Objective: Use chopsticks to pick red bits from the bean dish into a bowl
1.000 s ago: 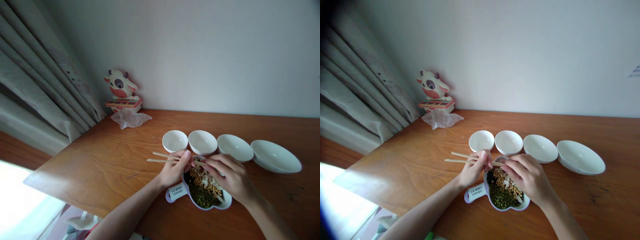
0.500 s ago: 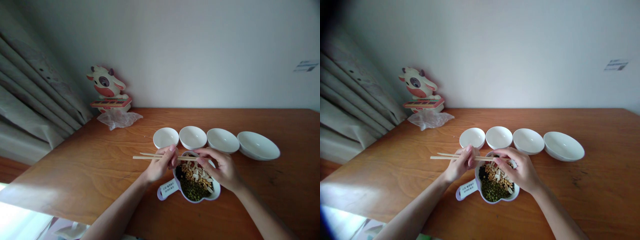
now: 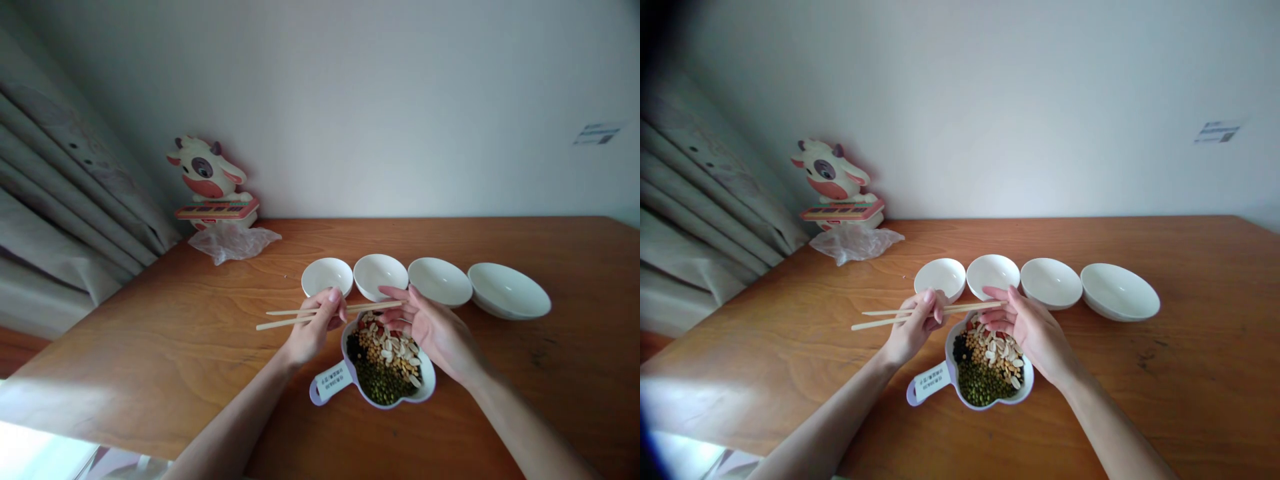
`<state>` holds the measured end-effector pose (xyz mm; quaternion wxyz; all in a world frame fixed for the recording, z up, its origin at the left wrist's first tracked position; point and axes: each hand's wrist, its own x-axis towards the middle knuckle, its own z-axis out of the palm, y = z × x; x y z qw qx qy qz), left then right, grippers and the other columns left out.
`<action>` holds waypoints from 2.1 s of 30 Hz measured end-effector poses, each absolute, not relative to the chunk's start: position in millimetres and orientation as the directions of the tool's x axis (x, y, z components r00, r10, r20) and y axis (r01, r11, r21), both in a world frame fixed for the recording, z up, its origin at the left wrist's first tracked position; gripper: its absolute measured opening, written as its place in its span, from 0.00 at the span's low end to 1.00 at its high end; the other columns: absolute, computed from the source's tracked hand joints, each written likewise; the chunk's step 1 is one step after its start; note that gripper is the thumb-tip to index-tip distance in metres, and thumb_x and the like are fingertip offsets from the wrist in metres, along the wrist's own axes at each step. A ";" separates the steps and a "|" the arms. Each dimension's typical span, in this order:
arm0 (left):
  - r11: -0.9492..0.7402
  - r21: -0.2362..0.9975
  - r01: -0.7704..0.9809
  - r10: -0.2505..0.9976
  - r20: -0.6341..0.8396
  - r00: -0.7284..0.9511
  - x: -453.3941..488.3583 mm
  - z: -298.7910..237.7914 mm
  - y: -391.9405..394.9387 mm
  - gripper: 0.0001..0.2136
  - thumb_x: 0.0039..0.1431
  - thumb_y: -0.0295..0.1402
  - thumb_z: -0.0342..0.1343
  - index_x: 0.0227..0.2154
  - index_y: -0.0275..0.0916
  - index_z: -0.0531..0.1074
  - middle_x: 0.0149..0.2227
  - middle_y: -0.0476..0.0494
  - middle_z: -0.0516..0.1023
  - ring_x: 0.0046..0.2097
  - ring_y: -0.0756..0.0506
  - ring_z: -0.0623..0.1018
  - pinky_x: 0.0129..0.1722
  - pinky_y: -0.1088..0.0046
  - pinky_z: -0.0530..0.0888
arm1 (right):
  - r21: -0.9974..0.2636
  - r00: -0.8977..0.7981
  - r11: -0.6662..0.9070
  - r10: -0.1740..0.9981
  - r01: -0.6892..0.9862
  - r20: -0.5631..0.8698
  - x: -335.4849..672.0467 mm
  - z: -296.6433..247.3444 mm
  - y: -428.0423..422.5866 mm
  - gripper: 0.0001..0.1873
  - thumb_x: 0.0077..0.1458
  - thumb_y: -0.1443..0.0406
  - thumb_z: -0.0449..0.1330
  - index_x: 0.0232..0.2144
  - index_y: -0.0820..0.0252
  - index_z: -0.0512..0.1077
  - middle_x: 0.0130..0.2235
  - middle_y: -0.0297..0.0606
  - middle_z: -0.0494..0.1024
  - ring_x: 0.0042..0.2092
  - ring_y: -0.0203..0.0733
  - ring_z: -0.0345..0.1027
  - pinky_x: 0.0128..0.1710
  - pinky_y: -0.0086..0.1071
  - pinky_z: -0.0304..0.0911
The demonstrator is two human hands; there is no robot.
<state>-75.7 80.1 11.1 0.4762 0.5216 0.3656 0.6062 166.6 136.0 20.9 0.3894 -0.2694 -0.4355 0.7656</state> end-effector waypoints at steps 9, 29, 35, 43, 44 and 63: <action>-0.261 0.940 -0.222 0.962 0.272 0.020 -72.5 8.3 81.5 0.30 0.76 0.59 0.58 0.26 0.39 0.69 0.24 0.54 0.61 0.25 0.52 0.57 0.25 0.74 0.54 | -0.961 -0.601 -0.200 0.798 -0.193 -0.046 166.2 17.7 130.1 0.27 0.70 0.44 0.69 0.60 0.53 0.84 0.43 0.43 0.86 0.43 0.45 0.78 0.48 0.41 0.75; -0.193 0.909 -0.369 0.979 0.204 -0.010 -84.8 29.0 85.8 0.25 0.71 0.56 0.60 0.27 0.40 0.69 0.25 0.53 0.61 0.26 0.51 0.58 0.28 0.71 0.59 | -0.879 -0.134 0.469 0.880 0.088 0.456 183.4 20.2 149.1 0.16 0.74 0.49 0.65 0.47 0.52 0.84 0.34 0.37 0.79 0.34 0.43 0.72 0.35 0.37 0.72; -0.202 0.953 -0.225 0.978 0.208 0.001 -95.6 32.2 85.6 0.26 0.72 0.56 0.59 0.26 0.40 0.67 0.26 0.52 0.59 0.28 0.50 0.58 0.29 0.70 0.56 | -0.889 -0.004 0.448 0.893 0.094 0.449 189.7 15.4 162.0 0.19 0.73 0.47 0.65 0.48 0.53 0.84 0.33 0.36 0.79 0.33 0.43 0.71 0.33 0.37 0.68; -0.168 0.982 0.081 0.968 0.150 0.199 -95.5 25.4 74.3 0.25 0.79 0.55 0.52 0.32 0.39 0.73 0.33 0.48 0.69 0.34 0.47 0.64 0.36 0.70 0.65 | -0.876 -0.026 0.473 0.881 0.100 0.473 203.4 12.3 167.8 0.16 0.74 0.48 0.65 0.48 0.51 0.83 0.34 0.35 0.77 0.33 0.43 0.69 0.33 0.38 0.66; -0.165 0.981 0.101 0.970 0.143 0.198 -95.0 24.1 74.1 0.25 0.79 0.54 0.52 0.32 0.39 0.72 0.33 0.48 0.69 0.33 0.47 0.64 0.36 0.70 0.64 | -0.872 -0.014 0.476 0.878 0.113 0.478 206.5 11.2 169.6 0.16 0.73 0.48 0.65 0.48 0.50 0.83 0.34 0.36 0.78 0.33 0.44 0.69 0.33 0.39 0.65; -0.156 0.974 0.162 0.988 0.152 0.041 -85.2 16.9 79.3 0.36 0.76 0.65 0.49 0.23 0.38 0.73 0.25 0.47 0.71 0.28 0.48 0.65 0.30 0.70 0.64 | -0.858 0.066 0.504 0.857 0.098 0.511 217.7 20.5 179.7 0.15 0.72 0.47 0.66 0.45 0.48 0.83 0.33 0.36 0.76 0.30 0.43 0.66 0.30 0.39 0.64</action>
